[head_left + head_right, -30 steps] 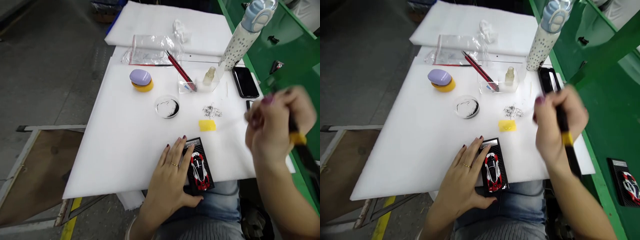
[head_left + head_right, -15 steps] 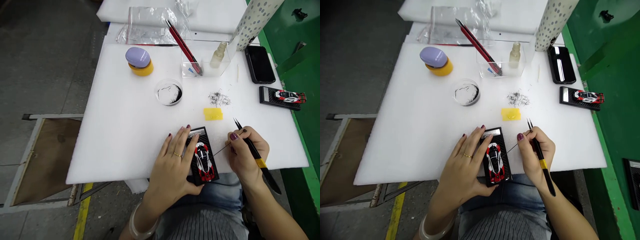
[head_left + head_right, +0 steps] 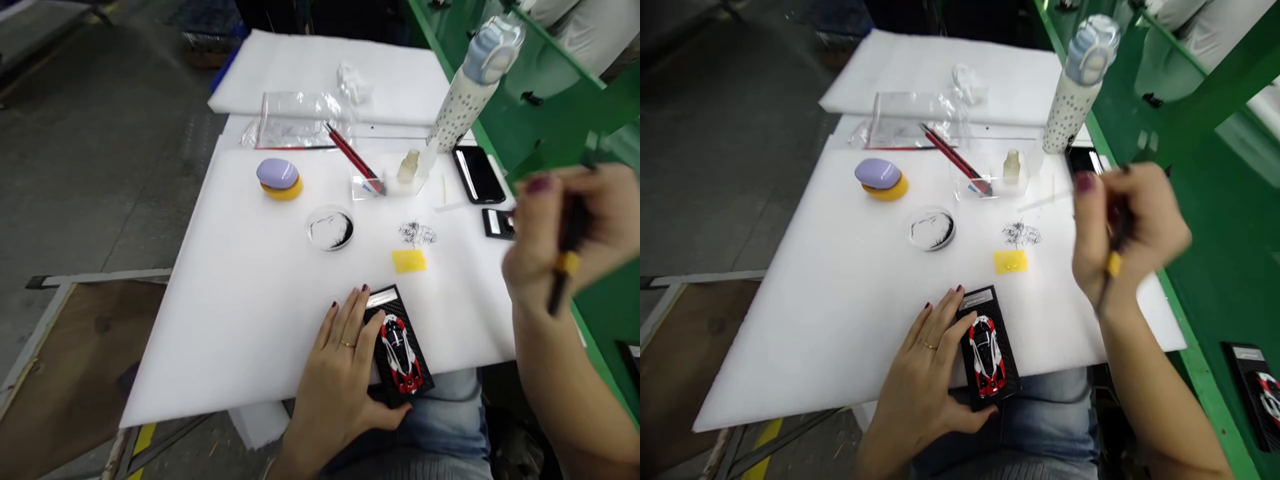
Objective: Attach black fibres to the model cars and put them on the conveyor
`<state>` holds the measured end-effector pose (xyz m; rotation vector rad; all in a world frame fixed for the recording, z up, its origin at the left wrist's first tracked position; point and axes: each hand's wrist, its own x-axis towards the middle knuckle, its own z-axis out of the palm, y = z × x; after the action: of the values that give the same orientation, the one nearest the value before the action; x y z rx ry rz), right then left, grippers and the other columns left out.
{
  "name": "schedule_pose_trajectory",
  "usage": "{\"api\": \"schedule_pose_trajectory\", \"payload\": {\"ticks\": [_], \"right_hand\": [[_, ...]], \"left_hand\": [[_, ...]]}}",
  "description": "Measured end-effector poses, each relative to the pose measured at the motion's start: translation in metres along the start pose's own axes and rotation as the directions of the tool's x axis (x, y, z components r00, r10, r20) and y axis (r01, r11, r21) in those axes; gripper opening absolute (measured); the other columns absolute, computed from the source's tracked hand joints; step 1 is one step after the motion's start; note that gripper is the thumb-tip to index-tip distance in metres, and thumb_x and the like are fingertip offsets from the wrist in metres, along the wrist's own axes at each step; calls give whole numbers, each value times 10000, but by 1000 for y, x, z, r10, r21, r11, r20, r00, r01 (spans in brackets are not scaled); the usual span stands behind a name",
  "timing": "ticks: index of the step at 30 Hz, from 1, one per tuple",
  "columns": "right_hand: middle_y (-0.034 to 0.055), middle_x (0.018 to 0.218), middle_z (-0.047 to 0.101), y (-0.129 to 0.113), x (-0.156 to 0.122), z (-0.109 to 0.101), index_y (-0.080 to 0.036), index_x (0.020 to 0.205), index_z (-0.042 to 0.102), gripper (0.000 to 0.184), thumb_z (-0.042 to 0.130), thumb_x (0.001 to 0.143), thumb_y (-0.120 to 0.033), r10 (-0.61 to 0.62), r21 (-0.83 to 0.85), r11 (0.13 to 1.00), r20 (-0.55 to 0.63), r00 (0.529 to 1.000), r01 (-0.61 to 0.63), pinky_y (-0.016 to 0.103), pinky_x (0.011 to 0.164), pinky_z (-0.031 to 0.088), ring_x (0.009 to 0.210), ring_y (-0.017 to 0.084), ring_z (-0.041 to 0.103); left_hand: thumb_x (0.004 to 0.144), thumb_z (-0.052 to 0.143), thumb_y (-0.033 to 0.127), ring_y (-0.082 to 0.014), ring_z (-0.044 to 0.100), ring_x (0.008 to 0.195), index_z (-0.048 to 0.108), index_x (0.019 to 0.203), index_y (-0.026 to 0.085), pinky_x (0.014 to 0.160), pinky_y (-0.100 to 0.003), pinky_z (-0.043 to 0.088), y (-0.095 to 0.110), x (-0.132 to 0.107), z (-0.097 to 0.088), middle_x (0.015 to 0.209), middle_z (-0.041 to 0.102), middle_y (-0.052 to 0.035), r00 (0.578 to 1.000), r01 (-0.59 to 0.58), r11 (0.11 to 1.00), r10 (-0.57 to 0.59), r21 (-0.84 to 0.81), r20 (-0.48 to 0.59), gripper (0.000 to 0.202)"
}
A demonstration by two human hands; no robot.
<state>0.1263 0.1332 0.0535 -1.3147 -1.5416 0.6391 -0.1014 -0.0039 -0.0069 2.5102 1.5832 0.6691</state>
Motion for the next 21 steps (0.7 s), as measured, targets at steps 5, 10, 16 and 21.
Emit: {"api": "schedule_pose_trajectory", "payload": {"ticks": [5,10,16,21], "right_hand": [[46,716,608,-11,80,35,-276,718,539,356,674,882,-561,-237,-138,964,-68,969,227,368,627,403,783,252,607],[46,816,647,-1,107,57,-272,756,565,326,652,921,-539,-372,-317,882,-12,928,349,366,734,386,737,201,523],[52,741,683,1,77,14,-272,1024,707,687,329,920,-836,-293,25,956,47,955,292,379,652,444,633,208,549],[45,829,722,23,47,-9,-239,1071,727,528,585,902,-718,-157,-23,985,311,937,173,372,732,528,768,206,670]], "left_hand": [[493,801,700,-407,501,1414,498,1349,80,1120,-544,438,0,1,-1,1508,522,-272,999,-17,1000,16,-19,-47,1100],[526,738,733,-406,539,1382,509,1343,70,1090,-544,469,-1,2,0,1474,555,-276,996,-35,999,36,14,-86,1076],[614,688,774,-400,576,1352,529,1350,53,1045,-552,543,-4,1,-3,1437,596,-262,994,-62,998,62,4,-93,1042],[758,541,867,-385,552,1388,517,1394,35,1103,-552,525,-4,-2,0,1423,616,-244,991,-31,997,22,-65,-134,1048]]}}
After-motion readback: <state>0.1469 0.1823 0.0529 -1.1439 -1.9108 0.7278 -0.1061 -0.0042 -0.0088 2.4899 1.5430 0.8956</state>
